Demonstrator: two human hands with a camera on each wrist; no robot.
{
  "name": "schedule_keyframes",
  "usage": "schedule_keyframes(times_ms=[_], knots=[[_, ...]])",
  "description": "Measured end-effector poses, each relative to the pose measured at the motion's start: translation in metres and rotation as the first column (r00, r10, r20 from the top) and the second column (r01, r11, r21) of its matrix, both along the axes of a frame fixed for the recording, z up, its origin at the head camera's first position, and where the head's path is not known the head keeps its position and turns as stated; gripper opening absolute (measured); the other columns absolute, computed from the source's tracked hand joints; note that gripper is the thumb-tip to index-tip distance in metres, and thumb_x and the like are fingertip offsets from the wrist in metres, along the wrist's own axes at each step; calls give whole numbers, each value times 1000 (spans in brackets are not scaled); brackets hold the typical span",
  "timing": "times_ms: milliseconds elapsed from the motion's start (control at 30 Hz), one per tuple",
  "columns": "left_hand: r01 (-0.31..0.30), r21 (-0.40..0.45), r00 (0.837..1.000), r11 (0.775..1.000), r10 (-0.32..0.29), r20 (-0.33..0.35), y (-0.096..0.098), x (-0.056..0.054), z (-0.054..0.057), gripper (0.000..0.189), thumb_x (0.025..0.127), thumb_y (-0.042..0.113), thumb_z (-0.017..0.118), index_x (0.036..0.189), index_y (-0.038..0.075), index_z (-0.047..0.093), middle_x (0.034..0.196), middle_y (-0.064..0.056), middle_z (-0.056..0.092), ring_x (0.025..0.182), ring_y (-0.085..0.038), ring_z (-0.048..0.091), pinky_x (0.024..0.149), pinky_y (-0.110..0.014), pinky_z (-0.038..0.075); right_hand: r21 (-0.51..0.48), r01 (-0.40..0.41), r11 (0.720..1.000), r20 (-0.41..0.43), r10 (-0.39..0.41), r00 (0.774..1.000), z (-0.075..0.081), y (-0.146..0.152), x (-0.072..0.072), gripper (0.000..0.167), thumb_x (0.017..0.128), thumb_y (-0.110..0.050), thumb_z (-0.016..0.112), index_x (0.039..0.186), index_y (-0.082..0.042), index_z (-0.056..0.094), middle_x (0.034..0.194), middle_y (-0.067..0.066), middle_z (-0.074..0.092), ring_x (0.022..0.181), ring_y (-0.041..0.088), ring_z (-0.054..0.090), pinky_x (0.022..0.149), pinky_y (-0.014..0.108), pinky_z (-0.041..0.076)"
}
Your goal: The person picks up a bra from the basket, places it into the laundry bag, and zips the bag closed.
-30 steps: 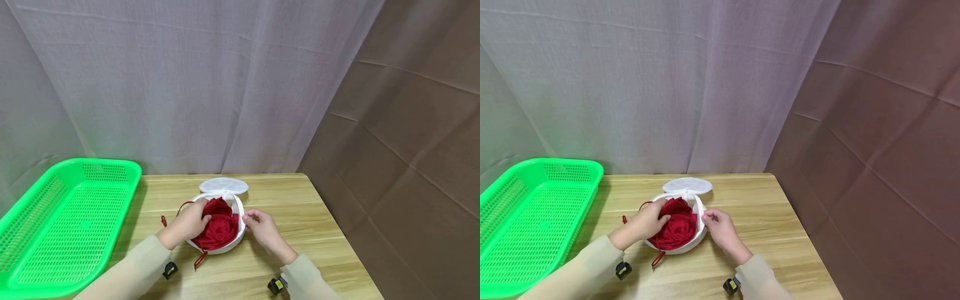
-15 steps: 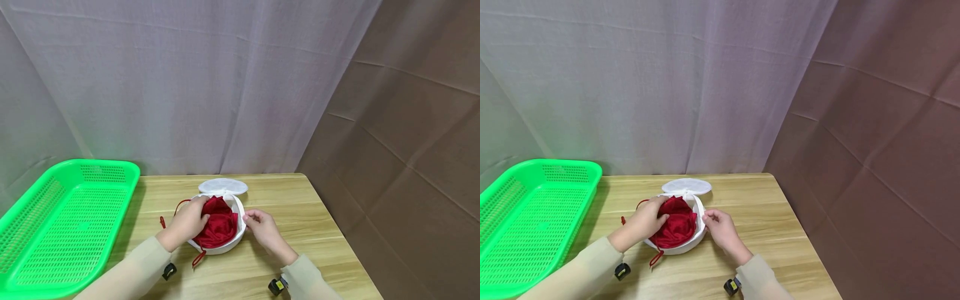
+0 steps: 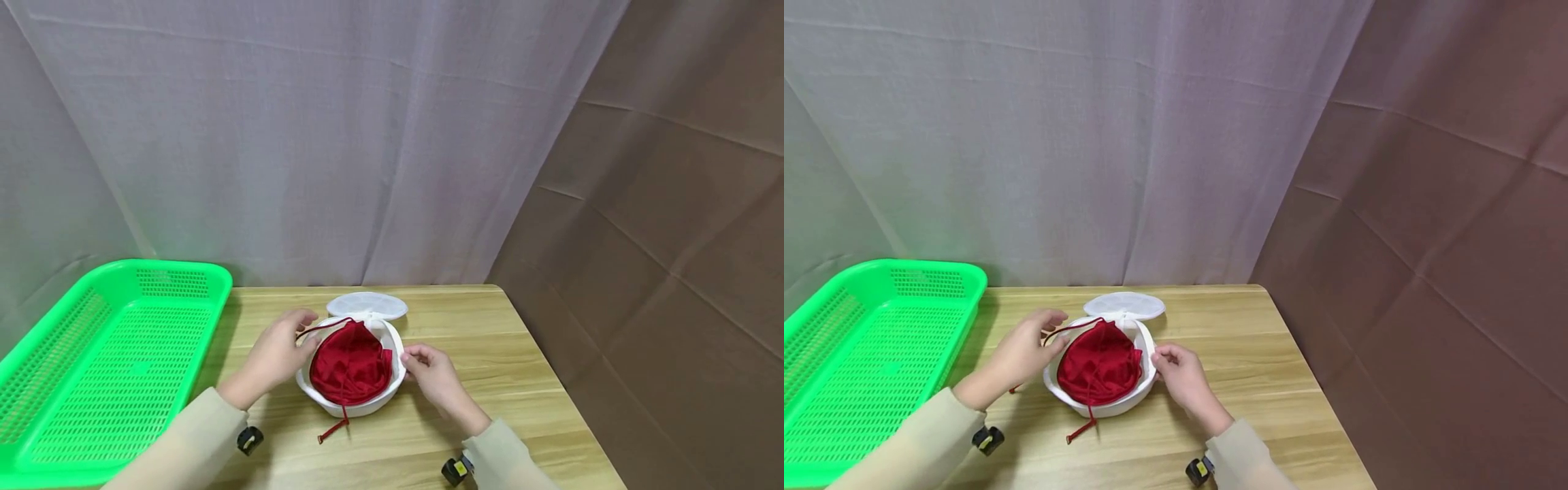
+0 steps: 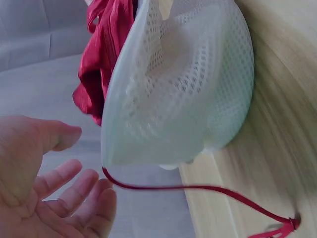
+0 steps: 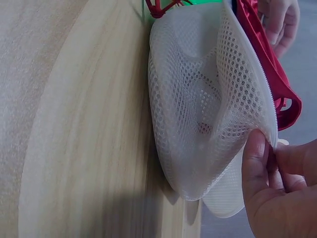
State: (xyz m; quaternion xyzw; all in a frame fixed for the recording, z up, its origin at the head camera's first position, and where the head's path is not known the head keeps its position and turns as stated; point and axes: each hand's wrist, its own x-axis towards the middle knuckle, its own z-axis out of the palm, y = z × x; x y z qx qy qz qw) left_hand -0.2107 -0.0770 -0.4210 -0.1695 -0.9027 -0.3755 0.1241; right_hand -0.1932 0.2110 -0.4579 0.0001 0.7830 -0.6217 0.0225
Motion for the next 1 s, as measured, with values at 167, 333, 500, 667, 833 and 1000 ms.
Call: schedule_keyframes(times_ms=[167, 333, 500, 667, 833, 1000], knots=[[2, 32, 996, 999, -5, 84, -9, 0, -2, 38, 87, 19, 71, 119, 1, 60, 110, -14, 63, 98, -29, 62, 84, -45, 51, -20, 8, 1000, 5, -8, 1000, -2, 0, -1, 15, 95, -3, 60, 105, 8, 64, 92, 13, 64, 83, 19, 64, 76, 34, 56], [27, 86, 985, 996, -41, 166, -9, 0, -9, 38, 88, 26, 71, 116, 2, 61, 102, -8, 64, 91, -26, 63, 75, -38, 52, -27, 8, 1000, 7, -7, 1000, -3, -1, -2, 15, 95, -2, 59, 104, 8, 64, 91, 13, 64, 83, 19, 64, 77, 35, 56], [20, 110, 972, 994, -45, 231, -7, 0, -14, 49, 86, 42, 71, 117, 5, 61, 93, -3, 64, 86, -18, 61, 70, -32, 51, -25, -1, 1000, 9, 1, 1000, -3, -1, -1, 16, 95, -3, 59, 104, 8, 64, 92, 13, 64, 84, 19, 64, 78, 36, 56], [26, 92, 972, 995, -46, 229, -3, -1, -21, 58, 81, 44, 76, 119, 4, 59, 92, -3, 64, 82, -14, 60, 71, -34, 51, -16, -11, 1000, 19, 11, 1000, -2, -1, 0, 17, 96, -5, 59, 106, 8, 63, 94, 14, 65, 86, 19, 64, 78, 34, 56], [33, 80, 970, 996, -52, 238, 1, -5, -29, 52, 79, 37, 79, 113, 4, 60, 87, 0, 64, 77, -12, 59, 71, -33, 51, -21, -19, 1000, 18, 20, 1000, -1, -2, 1, 19, 97, -6, 57, 107, 8, 63, 96, 14, 65, 87, 19, 64, 78, 34, 56], [31, 67, 967, 997, -47, 252, 4, -8, -32, 36, 80, 23, 79, 104, 5, 60, 77, 2, 61, 70, -12, 56, 65, -31, 48, -17, -23, 1000, 18, 23, 1000, 0, -3, 0, 19, 97, -7, 58, 107, 7, 64, 97, 14, 65, 87, 18, 64, 78, 34, 56]])
